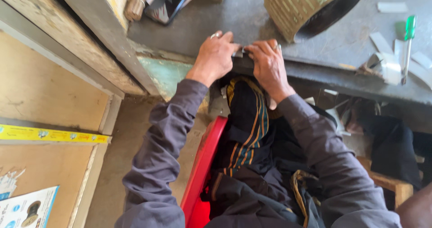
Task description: The person prepares insulating paper strips for an electric motor, folding the edges by hand and creasing them against a metal bar on a workbench.
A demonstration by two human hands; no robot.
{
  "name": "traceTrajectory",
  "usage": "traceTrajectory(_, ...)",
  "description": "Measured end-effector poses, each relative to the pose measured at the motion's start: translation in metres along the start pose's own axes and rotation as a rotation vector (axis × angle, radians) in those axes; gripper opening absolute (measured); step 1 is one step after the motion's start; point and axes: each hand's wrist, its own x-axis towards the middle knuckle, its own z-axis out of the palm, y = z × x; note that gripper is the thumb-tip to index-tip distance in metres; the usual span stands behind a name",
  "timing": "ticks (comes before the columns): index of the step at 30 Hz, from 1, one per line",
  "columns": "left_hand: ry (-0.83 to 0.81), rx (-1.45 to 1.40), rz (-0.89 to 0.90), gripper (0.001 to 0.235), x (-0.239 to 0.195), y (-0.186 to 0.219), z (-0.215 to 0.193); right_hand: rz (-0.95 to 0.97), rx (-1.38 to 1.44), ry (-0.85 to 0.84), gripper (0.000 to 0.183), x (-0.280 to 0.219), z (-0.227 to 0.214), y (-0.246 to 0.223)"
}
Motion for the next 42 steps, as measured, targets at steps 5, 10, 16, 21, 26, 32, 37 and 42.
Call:
traceTrajectory(5,-0.021,-0.017,-0.013,0.033,0.001,-0.003,0.007,-0.050,0.002,-0.008,0.023,-0.002,0.004,0.004)
traceTrajectory(10,-0.037,0.029,-0.013,0.027,0.002,-0.005,0.015,-0.019,-0.023,0.032,0.022,-0.004,0.011,0.002)
traceTrajectory(16,-0.003,0.108,0.034,0.023,0.006,-0.009,0.024,-0.020,-0.040,0.028,0.031,-0.003,0.013,0.008)
traceTrajectory(21,-0.013,0.164,0.048,0.015,0.002,-0.008,0.031,-0.033,-0.047,0.023,0.033,-0.009,0.014,0.012)
traceTrajectory(26,-0.001,0.163,0.062,0.018,0.003,-0.007,0.029,-0.039,-0.038,0.009,0.033,-0.009,0.012,0.012)
traceTrajectory(32,0.007,0.190,0.068,0.019,0.002,-0.005,0.030,-0.107,-0.102,-0.003,0.034,-0.012,0.006,0.009)
traceTrajectory(37,0.030,0.209,0.077,0.022,0.000,-0.005,0.029,-0.144,-0.090,-0.024,0.035,-0.012,0.002,0.007)
traceTrajectory(42,0.004,0.194,0.073,0.025,-0.002,-0.003,0.026,-0.172,-0.084,-0.025,0.036,-0.013,0.001,0.005)
